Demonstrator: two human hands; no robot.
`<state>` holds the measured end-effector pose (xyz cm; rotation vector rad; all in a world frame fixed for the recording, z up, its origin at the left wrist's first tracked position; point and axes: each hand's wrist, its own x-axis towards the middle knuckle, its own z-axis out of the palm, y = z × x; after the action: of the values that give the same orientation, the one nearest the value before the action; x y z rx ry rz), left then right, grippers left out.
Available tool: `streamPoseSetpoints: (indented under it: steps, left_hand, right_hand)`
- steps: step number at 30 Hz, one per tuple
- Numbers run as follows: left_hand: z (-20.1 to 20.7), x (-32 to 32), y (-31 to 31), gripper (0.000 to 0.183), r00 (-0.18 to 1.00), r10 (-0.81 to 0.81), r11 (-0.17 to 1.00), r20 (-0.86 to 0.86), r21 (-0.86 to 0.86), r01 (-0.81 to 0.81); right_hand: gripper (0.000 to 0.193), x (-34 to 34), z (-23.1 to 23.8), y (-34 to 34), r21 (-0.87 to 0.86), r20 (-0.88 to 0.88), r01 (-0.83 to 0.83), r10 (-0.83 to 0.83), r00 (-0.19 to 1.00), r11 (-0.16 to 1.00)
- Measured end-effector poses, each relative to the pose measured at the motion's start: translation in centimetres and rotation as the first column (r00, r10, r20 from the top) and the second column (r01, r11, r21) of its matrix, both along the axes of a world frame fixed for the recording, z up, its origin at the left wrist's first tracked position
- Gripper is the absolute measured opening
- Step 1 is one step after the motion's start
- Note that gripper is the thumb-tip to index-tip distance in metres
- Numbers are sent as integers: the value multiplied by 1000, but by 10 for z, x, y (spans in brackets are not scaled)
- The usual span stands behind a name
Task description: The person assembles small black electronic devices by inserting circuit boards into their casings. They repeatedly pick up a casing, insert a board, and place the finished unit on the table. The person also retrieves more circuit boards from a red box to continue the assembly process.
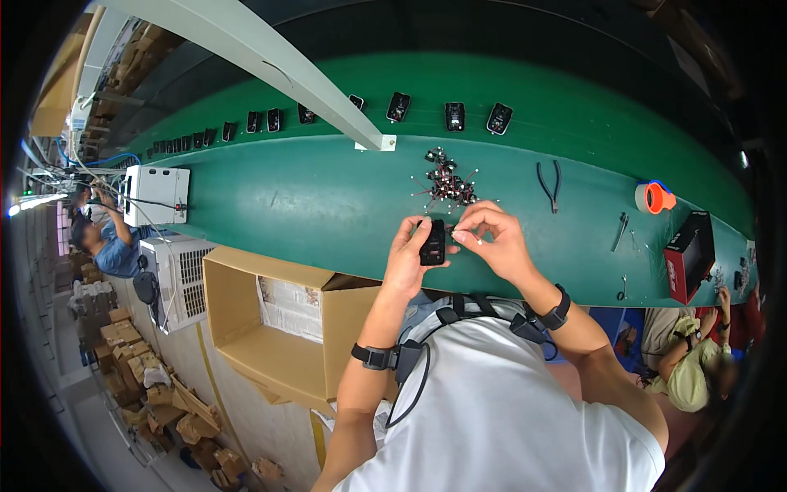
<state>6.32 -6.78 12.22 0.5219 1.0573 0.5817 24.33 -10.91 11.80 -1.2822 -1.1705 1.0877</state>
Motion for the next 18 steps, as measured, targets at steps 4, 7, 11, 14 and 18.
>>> streamPoseSetpoints:
  steps: [4, 7, 11, 14, 18]
  left_hand:
    - [-13, 3, -5, 28, 991, 43, 981, -128, 194, -17]
    - [-14, 10, -5, 35, 994, 42, 961, -105, 276, -11]
    - [1, 15, -7, 48, 999, -3, 969, -44, 248, 14]
    - [-8, 19, -10, 51, 997, 59, 948, -47, 316, -41]
    - [-13, 16, -10, 45, 998, 52, 930, -30, 364, -38]
  right_hand:
    - [11, -4, 21, -5, 86, 145, -72, 59, 988, 994]
    - [11, -12, 20, -6, 173, 266, -77, 29, 964, 982]
    - [11, -14, 18, -10, 137, 244, -65, 30, 969, 988]
    - [12, -18, 22, -13, 72, 187, -40, 25, 982, 997]
    - [13, -19, 19, -13, 132, 229, -47, 16, 973, 990]
